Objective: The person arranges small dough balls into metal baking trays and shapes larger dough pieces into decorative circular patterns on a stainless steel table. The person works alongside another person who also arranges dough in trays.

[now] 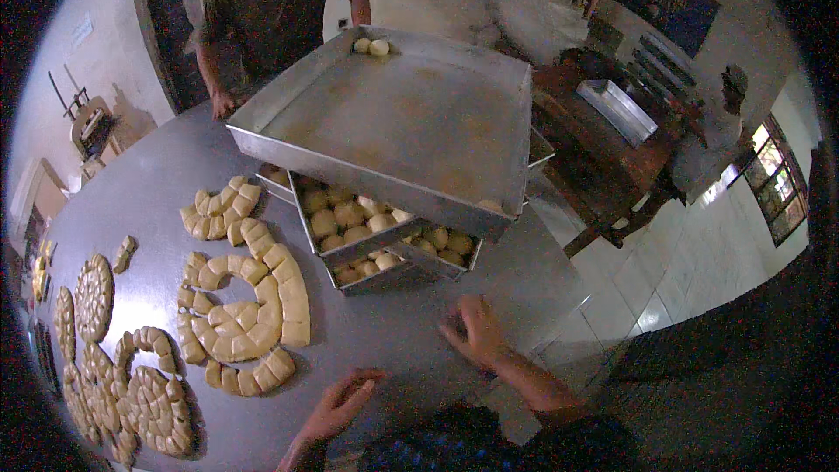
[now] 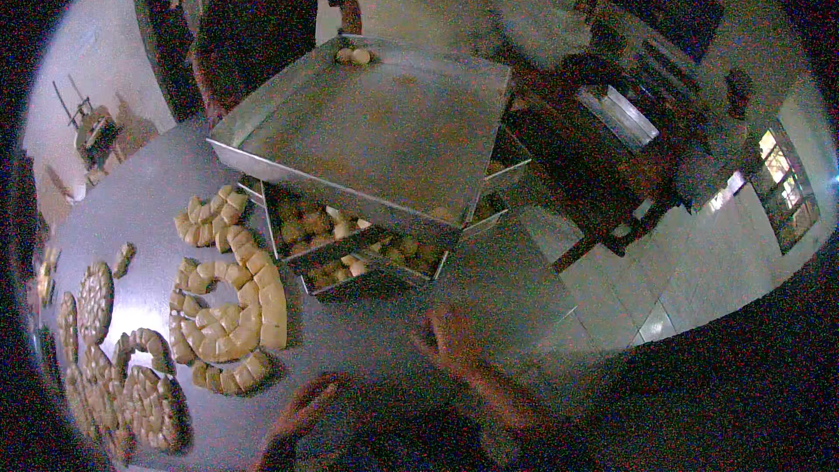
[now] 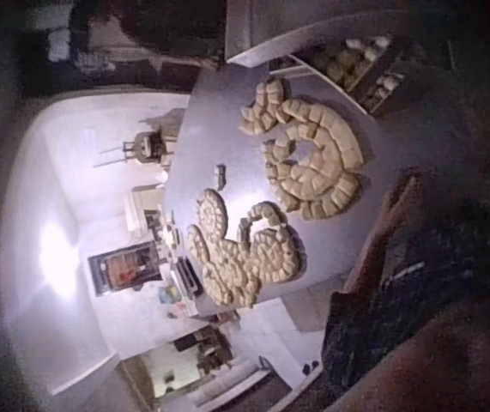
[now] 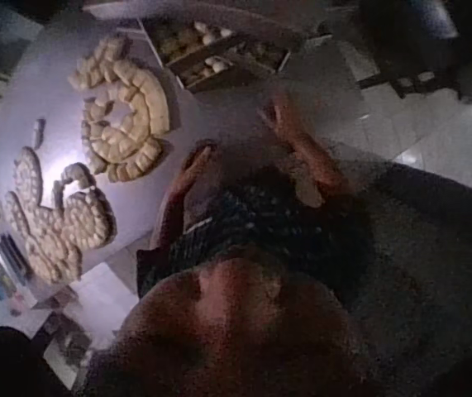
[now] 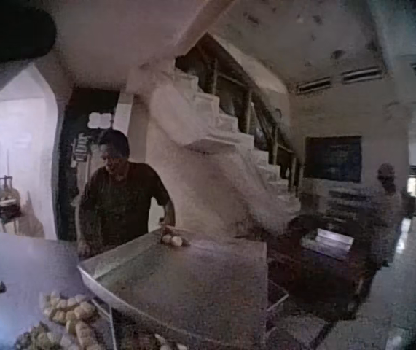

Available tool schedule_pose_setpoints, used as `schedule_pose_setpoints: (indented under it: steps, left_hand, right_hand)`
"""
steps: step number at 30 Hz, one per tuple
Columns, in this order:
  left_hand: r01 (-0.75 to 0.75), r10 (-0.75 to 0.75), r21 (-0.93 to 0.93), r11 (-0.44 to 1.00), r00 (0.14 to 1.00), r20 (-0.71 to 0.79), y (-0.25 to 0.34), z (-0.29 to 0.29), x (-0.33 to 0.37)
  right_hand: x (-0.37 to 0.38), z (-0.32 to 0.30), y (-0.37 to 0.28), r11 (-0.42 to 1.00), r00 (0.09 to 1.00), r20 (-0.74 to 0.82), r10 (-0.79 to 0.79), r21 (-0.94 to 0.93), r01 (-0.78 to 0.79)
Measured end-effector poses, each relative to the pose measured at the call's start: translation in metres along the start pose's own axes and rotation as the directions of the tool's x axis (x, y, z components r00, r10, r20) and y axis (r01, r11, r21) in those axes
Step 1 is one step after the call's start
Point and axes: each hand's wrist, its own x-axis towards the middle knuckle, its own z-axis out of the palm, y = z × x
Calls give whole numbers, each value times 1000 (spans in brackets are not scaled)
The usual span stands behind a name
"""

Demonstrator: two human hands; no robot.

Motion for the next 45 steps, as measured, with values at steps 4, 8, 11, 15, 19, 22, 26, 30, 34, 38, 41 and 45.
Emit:
schedule_pose_setpoints:
  steps: [4, 8, 11, 15, 19, 22, 26, 30, 34, 38, 41, 45]
  left_hand:
    - [-82, 106, 102, 991, 963, -248, 1, -29, -7]
    - [-298, 391, 424, 855, 908, -150, 45, -16, 11]
    - [-407, 546, 550, 729, 831, -108, 82, -9, 21]
    - [-465, 729, 661, 590, 658, -188, 118, -2, 33]
    - [-580, 907, 808, 98, 387, 168, 178, 43, 68]
    - [-533, 867, 845, 41, 439, 235, 216, 65, 79]
    - [-498, 681, 856, 139, 675, 283, 253, 99, 106]
    - [-326, 385, 899, 292, 901, 202, 252, 105, 133]
    - [-269, 298, 854, 445, 944, 142, 266, 119, 141]
    - [-355, 537, 865, 355, 835, 122, 257, 119, 140]
    - [-461, 666, 854, 242, 719, 199, 241, 107, 151]
    - [-560, 852, 825, 77, 467, 237, 223, 98, 153]
  right_hand:
    - [-4, -30, 62, 966, 999, -31, 44, -253, -51]
    - [51, 4, 71, 949, 903, -307, 300, 4, -314]
    - [55, 8, 96, 955, 913, -297, 278, -13, -295]
    - [24, -14, 158, 903, 936, -337, 101, -363, -228]
    - [37, -39, 91, 989, 989, -50, 136, -57, -139]
    - [-2, -82, 124, 998, 998, 25, 65, -15, -65]
    - [47, -171, 158, 708, 956, 213, 203, 643, -293]
    - [151, -249, 79, 442, 991, 6, -135, 895, 55]
    - [224, -274, 29, 682, 922, 156, -354, 718, 141]
    - [252, -242, 14, 849, 727, 465, -506, 419, 323]
    - [237, -245, -2, 809, 636, 500, -588, 355, 469]
    - [222, -243, -33, 762, 730, 434, -528, 622, 181]
